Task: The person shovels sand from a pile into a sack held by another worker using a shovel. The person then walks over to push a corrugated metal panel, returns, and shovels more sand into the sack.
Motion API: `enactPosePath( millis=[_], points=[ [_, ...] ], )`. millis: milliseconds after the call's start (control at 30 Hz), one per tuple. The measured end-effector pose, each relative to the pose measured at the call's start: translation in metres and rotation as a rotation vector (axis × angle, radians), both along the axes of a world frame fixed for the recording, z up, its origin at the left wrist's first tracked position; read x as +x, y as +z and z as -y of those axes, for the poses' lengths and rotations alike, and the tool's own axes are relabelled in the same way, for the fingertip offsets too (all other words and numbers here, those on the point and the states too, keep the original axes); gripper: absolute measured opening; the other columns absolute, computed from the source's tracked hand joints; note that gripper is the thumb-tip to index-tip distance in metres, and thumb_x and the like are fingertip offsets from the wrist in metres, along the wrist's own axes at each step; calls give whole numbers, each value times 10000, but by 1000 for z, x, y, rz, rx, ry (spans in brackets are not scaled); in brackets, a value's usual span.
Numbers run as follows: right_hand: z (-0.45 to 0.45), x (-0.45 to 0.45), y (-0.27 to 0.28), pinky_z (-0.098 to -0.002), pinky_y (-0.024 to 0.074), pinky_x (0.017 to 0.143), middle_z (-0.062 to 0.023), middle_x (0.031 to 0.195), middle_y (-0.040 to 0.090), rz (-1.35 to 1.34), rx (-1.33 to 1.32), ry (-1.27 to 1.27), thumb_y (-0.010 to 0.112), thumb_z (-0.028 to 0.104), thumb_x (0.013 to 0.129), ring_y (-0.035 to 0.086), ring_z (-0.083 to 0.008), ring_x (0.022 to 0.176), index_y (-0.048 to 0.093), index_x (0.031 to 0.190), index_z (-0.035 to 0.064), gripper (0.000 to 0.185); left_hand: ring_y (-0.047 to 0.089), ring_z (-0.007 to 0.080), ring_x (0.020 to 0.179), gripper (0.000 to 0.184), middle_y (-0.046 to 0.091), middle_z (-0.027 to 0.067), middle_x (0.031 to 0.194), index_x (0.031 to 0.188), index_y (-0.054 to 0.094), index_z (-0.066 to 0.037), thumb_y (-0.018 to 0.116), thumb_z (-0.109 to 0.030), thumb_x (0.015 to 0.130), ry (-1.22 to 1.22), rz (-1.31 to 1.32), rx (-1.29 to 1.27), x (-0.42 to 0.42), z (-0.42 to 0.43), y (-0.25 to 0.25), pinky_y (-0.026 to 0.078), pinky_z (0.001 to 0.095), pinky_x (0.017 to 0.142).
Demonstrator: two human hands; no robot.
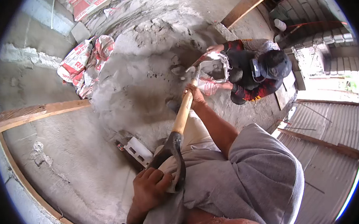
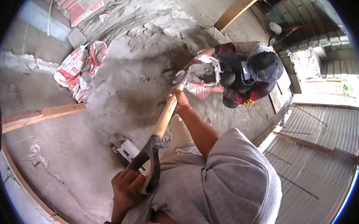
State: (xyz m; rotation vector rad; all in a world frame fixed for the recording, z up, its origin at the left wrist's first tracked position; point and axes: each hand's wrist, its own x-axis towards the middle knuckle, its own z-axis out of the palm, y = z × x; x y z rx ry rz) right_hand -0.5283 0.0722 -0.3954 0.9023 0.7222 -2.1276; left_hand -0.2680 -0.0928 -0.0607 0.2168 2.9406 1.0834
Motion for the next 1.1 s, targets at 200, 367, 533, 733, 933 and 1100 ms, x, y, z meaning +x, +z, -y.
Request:
enactPosePath(
  millis=[200, 367, 533, 733, 933, 1100],
  points=[
    [0, 86, 34, -325, 520, 545, -39, 676, 531, 33, -269, -74, 594, 210, 900, 537, -173, 562, 479, 844, 101, 168, 560, 194, 661, 309, 526, 6, 761, 892, 622, -133, 666, -185, 591, -109, -42, -52, 92, -17, 35, 445, 337, 554],
    [28, 167, 82, -362, 517, 571, -47, 721, 531, -18, -186, 33, 600, 230, 895, 548, -192, 586, 470, 888, 87, 194, 553, 222, 637, 399, 519, 25, 757, 943, 631, -104, 681, -222, 565, -89, -98, -59, 170, -13, 73, 441, 353, 530],
    [57, 220, 65, -429, 509, 680, -119, 824, 545, -21, -83, 224, 595, 390, 890, 576, -264, 727, 464, 1031, 47, 393, 578, 311, 634, 441, 552, 90, 743, 954, 614, -31, 736, -276, 608, 256, -153, -125, 196, -43, 80, 467, 411, 563],
    [0, 257, 78, -445, 490, 811, -140, 1017, 555, -135, -122, 617, 544, 501, 903, 586, -254, 874, 507, 1149, 57, 509, 608, 375, 717, 339, 627, 176, 820, 929, 589, -17, 755, -183, 685, 538, -31, -118, 145, -108, -23, 487, 453, 622],
    [-127, 224, 144, -335, 496, 779, -121, 1062, 624, -591, 158, 948, 550, 512, 906, 601, -209, 892, 517, 1251, 23, 599, 642, 370, 819, 335, 662, 195, 898, 1017, 619, -17, 717, -241, 787, 844, -6, -56, 88, -170, -52, 500, 423, 731],
    [-178, 210, 239, -295, 495, 782, -151, 1122, 617, -1126, 228, 683, 551, 415, 936, 592, -185, 938, 455, 1306, -52, 604, 626, 325, 835, 288, 655, 214, 938, 1073, 607, 24, 558, -224, 934, 848, -312, 136, 28, -233, -82, 483, 376, 754]
  ],
)
